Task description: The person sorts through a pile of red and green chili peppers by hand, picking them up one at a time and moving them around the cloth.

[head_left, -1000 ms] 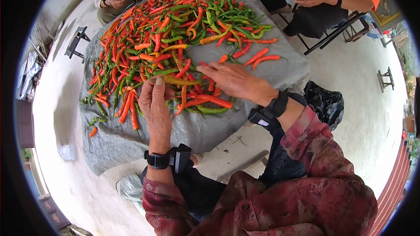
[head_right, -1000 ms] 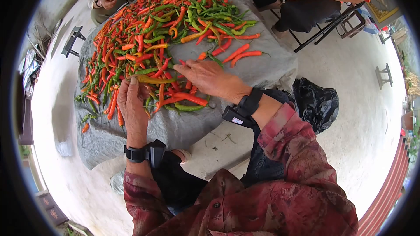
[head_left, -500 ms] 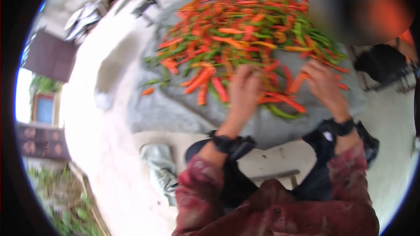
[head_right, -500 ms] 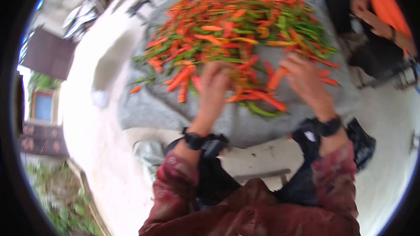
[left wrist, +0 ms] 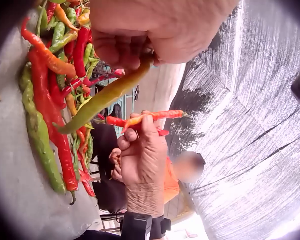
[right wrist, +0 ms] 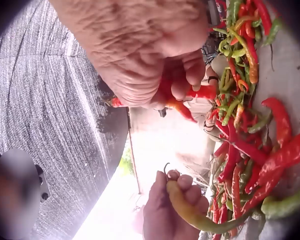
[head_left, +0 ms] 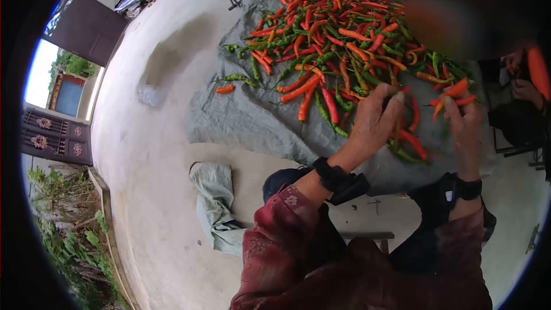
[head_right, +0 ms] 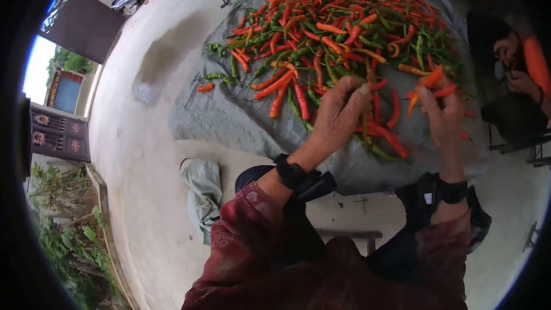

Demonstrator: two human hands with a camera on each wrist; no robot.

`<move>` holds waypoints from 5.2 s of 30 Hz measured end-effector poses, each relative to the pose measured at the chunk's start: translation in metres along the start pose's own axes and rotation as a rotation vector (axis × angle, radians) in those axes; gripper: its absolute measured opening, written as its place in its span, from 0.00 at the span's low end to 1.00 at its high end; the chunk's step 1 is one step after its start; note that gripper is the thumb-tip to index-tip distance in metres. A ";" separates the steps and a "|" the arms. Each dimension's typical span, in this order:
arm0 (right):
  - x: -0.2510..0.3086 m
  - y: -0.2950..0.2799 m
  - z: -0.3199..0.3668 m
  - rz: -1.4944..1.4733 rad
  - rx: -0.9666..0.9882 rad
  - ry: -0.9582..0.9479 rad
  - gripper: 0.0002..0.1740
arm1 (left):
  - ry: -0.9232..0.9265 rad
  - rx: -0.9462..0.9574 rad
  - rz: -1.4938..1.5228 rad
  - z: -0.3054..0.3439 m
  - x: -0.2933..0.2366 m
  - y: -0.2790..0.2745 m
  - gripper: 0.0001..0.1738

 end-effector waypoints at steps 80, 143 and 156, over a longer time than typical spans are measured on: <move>-0.092 -0.061 -0.041 -1.150 -0.676 0.458 0.08 | -0.261 -0.008 0.296 -0.008 0.005 0.010 0.19; -0.072 -0.066 -0.050 -0.943 -0.412 0.308 0.12 | -0.018 0.199 -0.458 0.001 0.005 0.013 0.12; -0.077 -0.045 -0.006 0.924 0.342 0.200 0.16 | 0.052 0.219 -0.513 0.003 -0.003 0.020 0.08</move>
Point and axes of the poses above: each hand's wrist, its own z-axis away from the middle knuckle, its own y-axis out of the palm, x = y × z, the point moved 3 cm from there along -z, towards the middle knuckle, and after that the axes turned 6 degrees about -z, right-handed, at the moved point
